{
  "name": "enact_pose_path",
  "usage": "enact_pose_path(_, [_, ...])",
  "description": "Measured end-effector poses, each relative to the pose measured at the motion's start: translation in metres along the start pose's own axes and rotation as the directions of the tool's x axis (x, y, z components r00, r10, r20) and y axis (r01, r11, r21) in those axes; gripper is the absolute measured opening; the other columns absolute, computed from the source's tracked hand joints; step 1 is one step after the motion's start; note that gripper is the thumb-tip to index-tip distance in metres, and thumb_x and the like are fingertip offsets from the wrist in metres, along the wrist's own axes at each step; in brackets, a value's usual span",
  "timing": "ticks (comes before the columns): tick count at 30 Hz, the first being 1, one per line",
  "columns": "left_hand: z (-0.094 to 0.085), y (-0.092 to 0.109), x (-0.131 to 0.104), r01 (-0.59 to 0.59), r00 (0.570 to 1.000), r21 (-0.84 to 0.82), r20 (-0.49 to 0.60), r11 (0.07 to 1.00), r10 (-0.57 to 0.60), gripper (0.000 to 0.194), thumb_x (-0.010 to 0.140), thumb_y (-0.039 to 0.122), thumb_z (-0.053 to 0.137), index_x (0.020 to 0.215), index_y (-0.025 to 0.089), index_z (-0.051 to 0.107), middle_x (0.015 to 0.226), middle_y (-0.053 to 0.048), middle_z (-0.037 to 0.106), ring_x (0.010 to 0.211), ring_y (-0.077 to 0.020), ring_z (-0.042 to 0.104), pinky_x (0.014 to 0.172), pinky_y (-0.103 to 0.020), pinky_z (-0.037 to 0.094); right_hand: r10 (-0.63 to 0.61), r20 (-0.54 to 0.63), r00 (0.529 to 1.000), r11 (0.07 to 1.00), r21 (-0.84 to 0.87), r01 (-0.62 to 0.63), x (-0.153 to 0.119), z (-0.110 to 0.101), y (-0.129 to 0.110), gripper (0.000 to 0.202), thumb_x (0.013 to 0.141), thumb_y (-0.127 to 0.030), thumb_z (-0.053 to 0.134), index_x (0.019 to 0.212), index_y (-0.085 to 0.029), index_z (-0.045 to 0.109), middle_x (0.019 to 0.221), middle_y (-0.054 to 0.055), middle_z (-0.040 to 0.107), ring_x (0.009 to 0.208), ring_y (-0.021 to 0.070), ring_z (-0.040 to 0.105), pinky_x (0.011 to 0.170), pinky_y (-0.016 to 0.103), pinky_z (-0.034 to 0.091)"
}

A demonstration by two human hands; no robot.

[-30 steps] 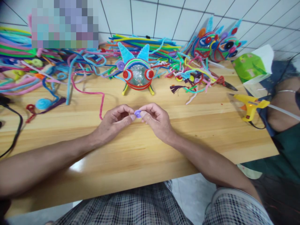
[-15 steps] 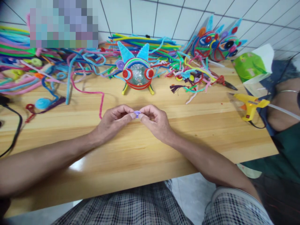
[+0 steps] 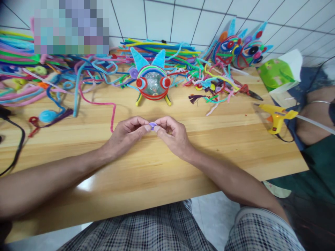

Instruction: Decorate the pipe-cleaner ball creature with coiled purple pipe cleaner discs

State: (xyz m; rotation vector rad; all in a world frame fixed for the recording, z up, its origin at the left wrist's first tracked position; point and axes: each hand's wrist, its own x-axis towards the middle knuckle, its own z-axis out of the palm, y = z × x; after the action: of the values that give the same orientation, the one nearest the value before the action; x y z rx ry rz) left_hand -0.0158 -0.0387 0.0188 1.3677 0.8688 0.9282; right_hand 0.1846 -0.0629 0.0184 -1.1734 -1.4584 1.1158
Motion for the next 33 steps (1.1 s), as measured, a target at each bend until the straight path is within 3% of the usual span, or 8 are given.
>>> enact_pose_path(3, [-0.001,0.002,0.000,0.001,0.999,-0.006,-0.043,1.000,-0.001,0.033,0.093,0.051,0.078,0.094,0.019,0.073,0.073,0.002,0.063,0.063,-0.0115,0.051,0.061,-0.026,0.043,-0.061,-0.026,0.998,0.998,-0.022,0.060,-0.001,-0.001,0.001,0.018,0.097,-0.040,0.074,0.100,-0.023,0.075,0.078,-0.001,0.075,0.069,0.0135,0.067,0.066,0.028,0.054])
enact_pose_path(7, [-0.003,0.008,-0.001,0.054,0.998,-0.012,-0.032,0.998,-0.054,0.040,0.100,0.055,0.067,0.083,0.019,0.068,0.058,0.005,0.049,0.052,-0.0104,0.040,0.051,-0.027,0.033,-0.205,-0.085,0.975,0.963,-0.197,0.186,-0.002,-0.001,-0.001,0.013,0.099,-0.038,0.073,0.104,-0.026,0.078,0.092,0.003,0.082,0.078,0.0170,0.073,0.076,0.034,0.060])
enact_pose_path(12, [-0.004,0.010,0.001,0.062,0.998,0.009,0.000,0.998,-0.062,0.031,0.094,0.048,0.073,0.083,0.019,0.069,0.061,0.005,0.052,0.056,-0.0105,0.042,0.055,-0.026,0.036,-0.335,-0.015,0.942,0.912,-0.255,0.321,-0.003,-0.003,-0.001,0.010,0.099,-0.024,0.070,0.105,-0.027,0.077,0.099,0.002,0.084,0.081,0.0165,0.075,0.079,0.033,0.062])
enact_pose_path(18, [-0.001,0.004,0.001,0.024,0.998,0.034,-0.053,0.999,-0.023,0.026,0.093,0.043,0.074,0.084,0.019,0.070,0.066,0.003,0.058,0.063,-0.0117,0.050,0.065,-0.026,0.045,-0.214,-0.038,0.976,0.972,-0.104,0.209,-0.006,-0.004,0.002,0.026,0.100,-0.036,0.072,0.124,-0.028,0.069,0.113,0.004,0.081,0.095,0.0178,0.076,0.085,0.035,0.061])
enact_pose_path(21, [0.000,0.004,0.000,0.004,0.999,0.055,-0.051,0.999,-0.001,0.028,0.094,0.045,0.074,0.086,0.019,0.070,0.068,0.003,0.058,0.063,-0.0114,0.048,0.065,-0.026,0.045,-0.151,-0.042,0.988,0.984,-0.106,0.146,-0.005,-0.003,0.002,0.027,0.099,-0.043,0.073,0.121,-0.027,0.071,0.107,0.004,0.080,0.092,0.0180,0.075,0.083,0.035,0.061])
enact_pose_path(25, [0.000,0.003,-0.002,-0.009,1.000,0.078,-0.009,0.997,0.010,0.030,0.095,0.048,0.074,0.090,0.019,0.071,0.070,0.003,0.060,0.064,-0.0118,0.049,0.065,-0.026,0.045,-0.144,-0.041,0.989,0.985,-0.100,0.139,-0.002,-0.001,0.004,0.020,0.098,-0.039,0.074,0.112,-0.025,0.074,0.098,0.002,0.080,0.087,0.0166,0.074,0.081,0.034,0.060])
enact_pose_path(33, [-0.001,-0.008,-0.003,-0.049,0.999,0.109,-0.013,0.993,0.051,0.024,0.096,0.043,0.074,0.095,0.019,0.075,0.082,-0.002,0.071,0.075,-0.0147,0.061,0.072,-0.028,0.050,-0.135,-0.018,0.991,0.984,-0.123,0.132,-0.002,-0.002,0.006,0.021,0.097,-0.038,0.075,0.113,-0.025,0.076,0.101,0.004,0.081,0.089,0.0177,0.074,0.082,0.035,0.062])
